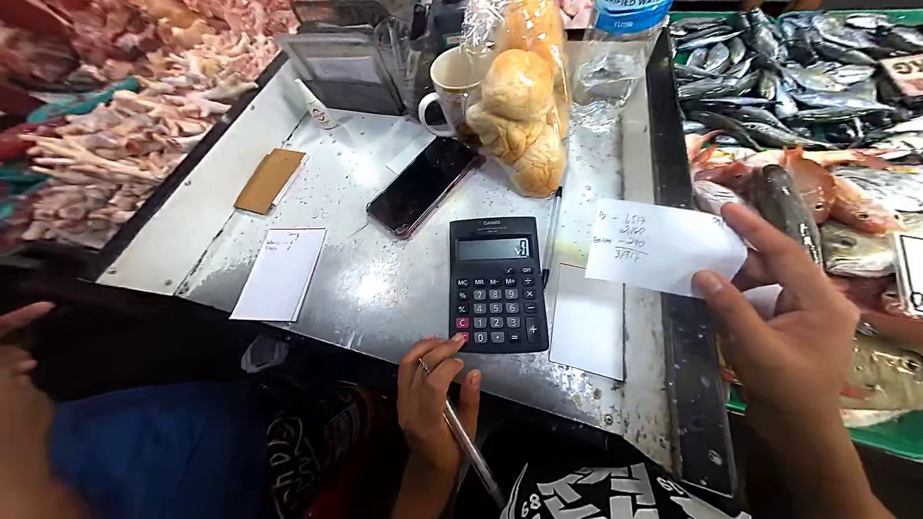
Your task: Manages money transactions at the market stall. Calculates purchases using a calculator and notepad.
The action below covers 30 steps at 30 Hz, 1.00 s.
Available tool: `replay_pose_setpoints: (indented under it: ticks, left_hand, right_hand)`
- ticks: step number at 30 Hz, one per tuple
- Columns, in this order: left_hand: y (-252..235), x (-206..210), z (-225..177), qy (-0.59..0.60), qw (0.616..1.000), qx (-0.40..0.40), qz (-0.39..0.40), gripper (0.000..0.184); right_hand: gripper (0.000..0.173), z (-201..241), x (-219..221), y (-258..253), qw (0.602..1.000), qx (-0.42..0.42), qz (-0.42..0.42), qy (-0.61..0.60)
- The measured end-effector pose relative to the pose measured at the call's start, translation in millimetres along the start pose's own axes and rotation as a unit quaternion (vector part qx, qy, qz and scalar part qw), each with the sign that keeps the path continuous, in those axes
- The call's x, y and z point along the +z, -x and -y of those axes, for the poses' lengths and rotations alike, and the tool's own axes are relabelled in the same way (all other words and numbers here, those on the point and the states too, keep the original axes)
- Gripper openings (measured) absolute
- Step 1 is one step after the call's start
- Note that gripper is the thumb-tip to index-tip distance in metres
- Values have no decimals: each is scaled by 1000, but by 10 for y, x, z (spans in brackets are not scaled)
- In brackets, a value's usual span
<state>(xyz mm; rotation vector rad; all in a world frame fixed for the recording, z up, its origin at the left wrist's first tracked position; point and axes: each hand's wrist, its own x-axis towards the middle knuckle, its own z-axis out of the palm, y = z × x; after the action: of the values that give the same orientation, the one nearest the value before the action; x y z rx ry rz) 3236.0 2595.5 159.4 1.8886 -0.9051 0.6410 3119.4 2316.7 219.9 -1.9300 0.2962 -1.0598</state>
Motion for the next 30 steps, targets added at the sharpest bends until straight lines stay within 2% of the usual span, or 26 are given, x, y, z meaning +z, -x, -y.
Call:
replay_pose_setpoints:
  ticks: [9, 12, 14, 18, 22, 25, 28, 30]
  left_hand:
    - [0, 14, 70, 74, 997, -12, -3, 35]
    - [-51, 17, 30, 108, 994, 8, -1, 41]
    - [-62, 27, -15, 120, 992, 25, 3, 40]
    - [-108, 86, -87, 78, 997, 25, -10, 37]
    - [-178, 142, -131, 37, 999, -19, 8, 31]
    - [-239, 128, -136, 15, 999, -43, 22, 42]
    - [-292, 121, -104, -46, 996, -33, 72, 53]
    - [-279, 108, -110, -56, 994, -27, 85, 53]
  right_hand:
    - [56, 45, 38, 26, 999, 2, -8, 31]
    - [60, 24, 49, 41, 999, -12, -11, 52]
    - [56, 9, 49, 66, 997, -33, -4, 75]
    - [32, -41, 14, 62, 993, -66, 14, 99]
    - [31, -46, 9, 54, 993, -64, 20, 95]
    - [31, -48, 5, 56, 994, -62, 21, 87]
    - [32, -50, 11, 52, 994, -61, 21, 85]
    - [31, -57, 11, 52, 994, -63, 21, 81]
